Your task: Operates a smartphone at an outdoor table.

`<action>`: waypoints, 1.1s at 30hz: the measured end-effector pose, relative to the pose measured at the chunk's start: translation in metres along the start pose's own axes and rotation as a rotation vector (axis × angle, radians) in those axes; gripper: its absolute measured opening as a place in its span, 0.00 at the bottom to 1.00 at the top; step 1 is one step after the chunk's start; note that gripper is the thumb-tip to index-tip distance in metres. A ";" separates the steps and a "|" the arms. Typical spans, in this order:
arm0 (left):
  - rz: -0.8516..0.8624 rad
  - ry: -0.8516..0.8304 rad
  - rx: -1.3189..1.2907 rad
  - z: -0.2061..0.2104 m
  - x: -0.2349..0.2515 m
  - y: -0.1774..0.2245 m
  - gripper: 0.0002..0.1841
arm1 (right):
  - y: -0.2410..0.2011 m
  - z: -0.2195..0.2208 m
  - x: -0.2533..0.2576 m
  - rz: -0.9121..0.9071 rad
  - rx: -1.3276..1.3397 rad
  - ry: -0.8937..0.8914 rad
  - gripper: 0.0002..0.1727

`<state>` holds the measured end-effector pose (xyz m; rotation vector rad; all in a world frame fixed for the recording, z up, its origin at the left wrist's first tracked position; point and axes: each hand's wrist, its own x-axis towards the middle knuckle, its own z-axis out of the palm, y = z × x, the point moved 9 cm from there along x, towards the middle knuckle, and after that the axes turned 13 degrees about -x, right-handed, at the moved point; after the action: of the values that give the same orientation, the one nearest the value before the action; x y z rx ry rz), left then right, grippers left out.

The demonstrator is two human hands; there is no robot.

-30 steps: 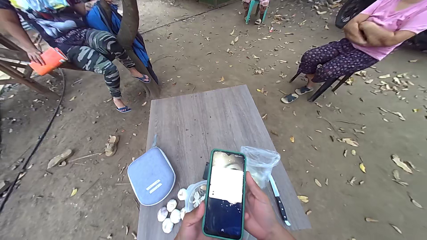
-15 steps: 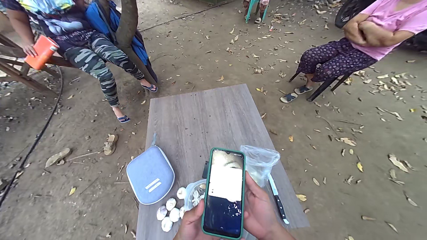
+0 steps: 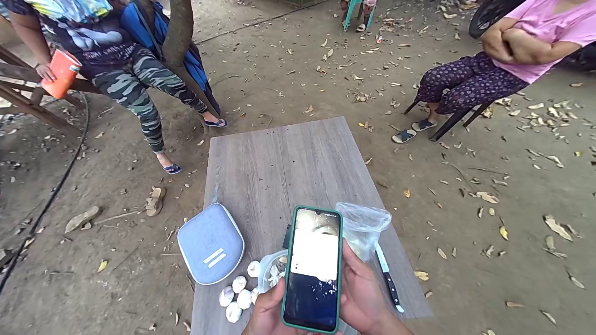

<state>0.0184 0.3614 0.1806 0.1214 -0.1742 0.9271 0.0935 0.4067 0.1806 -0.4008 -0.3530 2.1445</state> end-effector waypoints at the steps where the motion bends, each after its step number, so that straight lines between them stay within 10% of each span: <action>1: -0.003 -0.003 0.004 0.001 0.000 0.000 0.27 | 0.001 0.000 0.000 0.008 -0.007 0.007 0.25; 33: 0.006 -0.001 -0.005 0.007 -0.003 -0.006 0.28 | 0.002 0.011 -0.005 -0.017 0.031 -0.177 0.24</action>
<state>0.0206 0.3547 0.1870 0.1169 -0.1773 0.9325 0.0900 0.3998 0.1909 -0.1898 -0.4207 2.1718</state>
